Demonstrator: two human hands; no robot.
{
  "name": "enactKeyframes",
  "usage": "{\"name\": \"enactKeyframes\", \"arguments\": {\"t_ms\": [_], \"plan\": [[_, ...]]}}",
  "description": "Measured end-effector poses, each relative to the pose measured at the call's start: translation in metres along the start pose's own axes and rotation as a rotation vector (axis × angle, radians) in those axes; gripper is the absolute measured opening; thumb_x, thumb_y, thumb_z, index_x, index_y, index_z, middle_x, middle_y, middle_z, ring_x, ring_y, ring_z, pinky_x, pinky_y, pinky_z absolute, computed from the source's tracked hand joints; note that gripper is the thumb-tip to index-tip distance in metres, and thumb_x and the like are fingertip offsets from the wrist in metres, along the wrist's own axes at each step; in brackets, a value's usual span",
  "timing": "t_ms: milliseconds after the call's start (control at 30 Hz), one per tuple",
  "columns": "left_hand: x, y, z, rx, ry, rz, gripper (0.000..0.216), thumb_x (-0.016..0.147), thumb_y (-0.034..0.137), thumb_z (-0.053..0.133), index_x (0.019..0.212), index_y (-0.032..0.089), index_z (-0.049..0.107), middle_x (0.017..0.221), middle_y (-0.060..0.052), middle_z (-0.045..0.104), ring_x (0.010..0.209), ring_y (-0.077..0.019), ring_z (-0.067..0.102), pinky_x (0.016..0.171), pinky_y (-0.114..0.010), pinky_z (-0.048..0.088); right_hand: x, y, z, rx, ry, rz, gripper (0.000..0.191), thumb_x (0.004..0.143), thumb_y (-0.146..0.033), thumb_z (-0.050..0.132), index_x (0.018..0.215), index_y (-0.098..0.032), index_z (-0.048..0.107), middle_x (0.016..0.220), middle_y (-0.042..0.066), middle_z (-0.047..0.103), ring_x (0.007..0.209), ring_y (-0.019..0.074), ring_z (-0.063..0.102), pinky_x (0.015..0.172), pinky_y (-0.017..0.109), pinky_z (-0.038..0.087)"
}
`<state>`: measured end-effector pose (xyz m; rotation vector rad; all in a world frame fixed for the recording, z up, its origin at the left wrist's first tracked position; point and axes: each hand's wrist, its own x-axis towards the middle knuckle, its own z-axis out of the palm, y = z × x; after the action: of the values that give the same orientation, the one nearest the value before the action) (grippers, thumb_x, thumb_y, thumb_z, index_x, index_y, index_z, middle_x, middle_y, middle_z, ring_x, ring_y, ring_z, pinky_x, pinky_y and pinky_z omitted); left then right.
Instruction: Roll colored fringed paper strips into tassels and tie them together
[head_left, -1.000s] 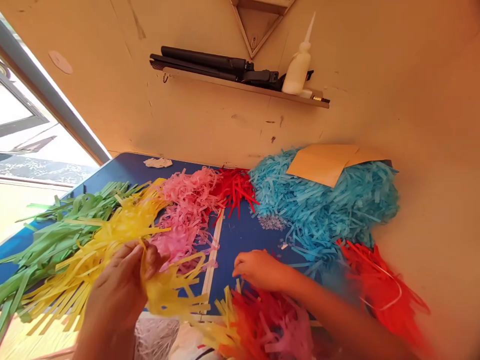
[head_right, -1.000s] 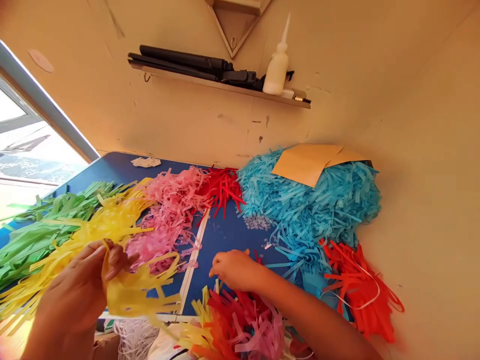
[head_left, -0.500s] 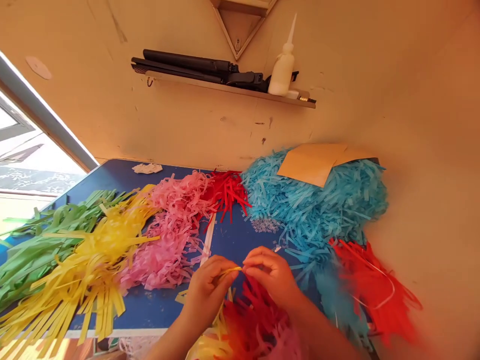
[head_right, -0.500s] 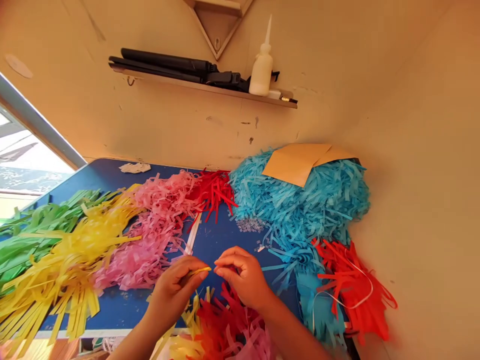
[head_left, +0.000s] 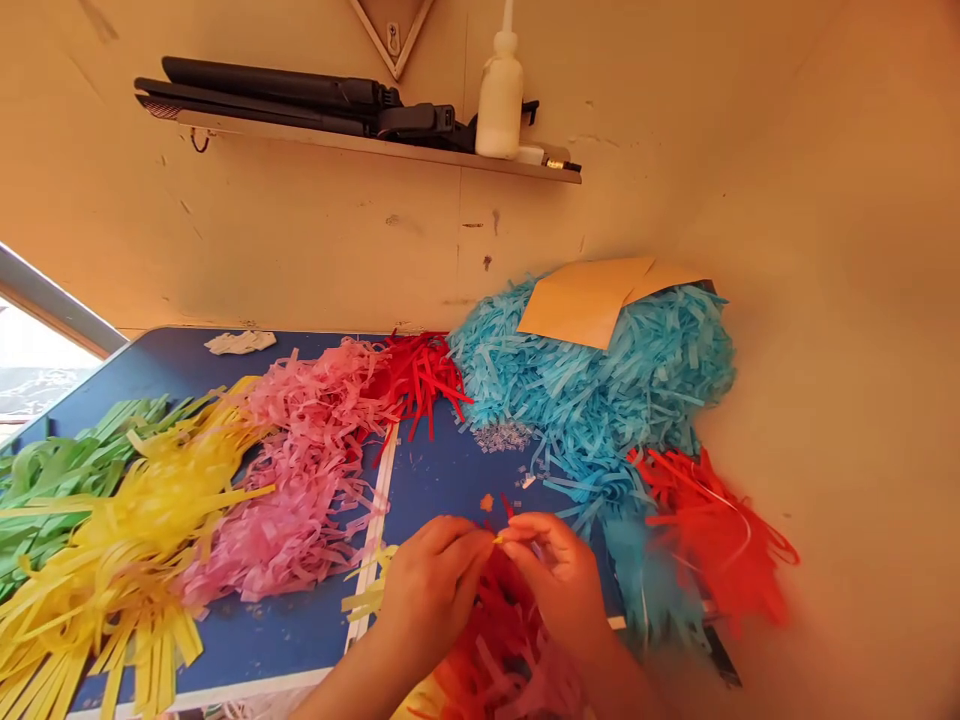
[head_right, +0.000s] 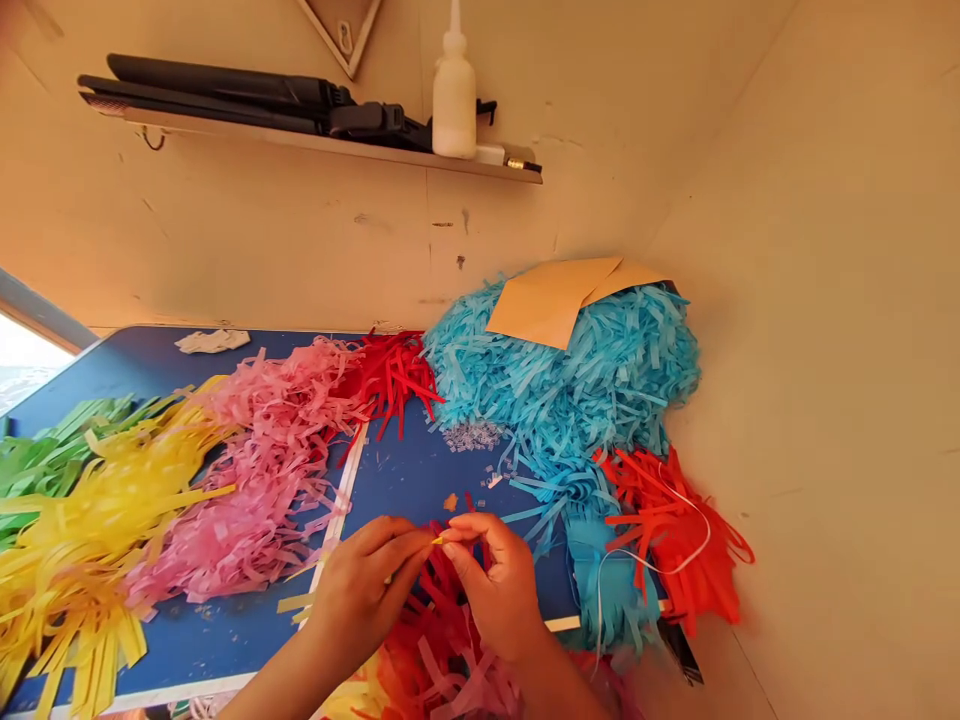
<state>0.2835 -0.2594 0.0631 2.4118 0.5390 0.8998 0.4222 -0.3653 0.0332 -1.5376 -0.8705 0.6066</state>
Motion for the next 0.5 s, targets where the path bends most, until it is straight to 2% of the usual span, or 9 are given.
{"name": "enactKeyframes", "arguments": {"t_ms": [100,233,333,500], "plan": [[0.001,0.002,0.002,0.032,-0.064,0.077,0.028,0.096,0.023,0.044,0.094,0.023,0.072,0.083,-0.006,0.071,0.072,-0.0164,0.067,0.065,-0.026,0.054,0.0,-0.001,-0.005,-0.065,-0.043,-0.067,0.01,0.088,-0.023,0.06,0.095,-0.025,0.067,0.091,0.003,0.069,0.088,0.0205,0.065,0.084,0.034,0.051],[0.001,0.004,0.001,-0.039,-0.145,0.018,0.028,0.097,0.024,0.044,0.093,0.023,0.071,0.085,-0.006,0.071,0.074,-0.0158,0.066,0.066,-0.025,0.054,-0.001,-0.004,-0.011,-0.127,-0.113,-0.112,0.009,0.092,-0.023,0.056,0.092,-0.026,0.065,0.088,0.001,0.067,0.083,0.0184,0.063,0.08,0.03,0.049],[-0.001,0.004,0.0,0.007,-0.186,0.024,0.03,0.097,0.023,0.041,0.094,0.023,0.071,0.085,-0.007,0.07,0.073,-0.0171,0.066,0.065,-0.027,0.054,-0.003,-0.007,-0.014,-0.166,-0.127,-0.109,0.009,0.092,-0.023,0.056,0.096,-0.026,0.064,0.091,0.001,0.067,0.085,0.0192,0.063,0.081,0.031,0.049],[-0.005,-0.001,0.007,-0.003,-0.21,-0.01,0.027,0.098,0.026,0.042,0.093,0.024,0.069,0.083,-0.005,0.071,0.074,-0.0188,0.066,0.066,-0.03,0.053,-0.005,-0.01,-0.013,-0.087,-0.16,-0.083,0.009,0.092,-0.021,0.054,0.092,-0.026,0.062,0.09,0.0,0.065,0.085,0.0183,0.062,0.08,0.029,0.048]]}}
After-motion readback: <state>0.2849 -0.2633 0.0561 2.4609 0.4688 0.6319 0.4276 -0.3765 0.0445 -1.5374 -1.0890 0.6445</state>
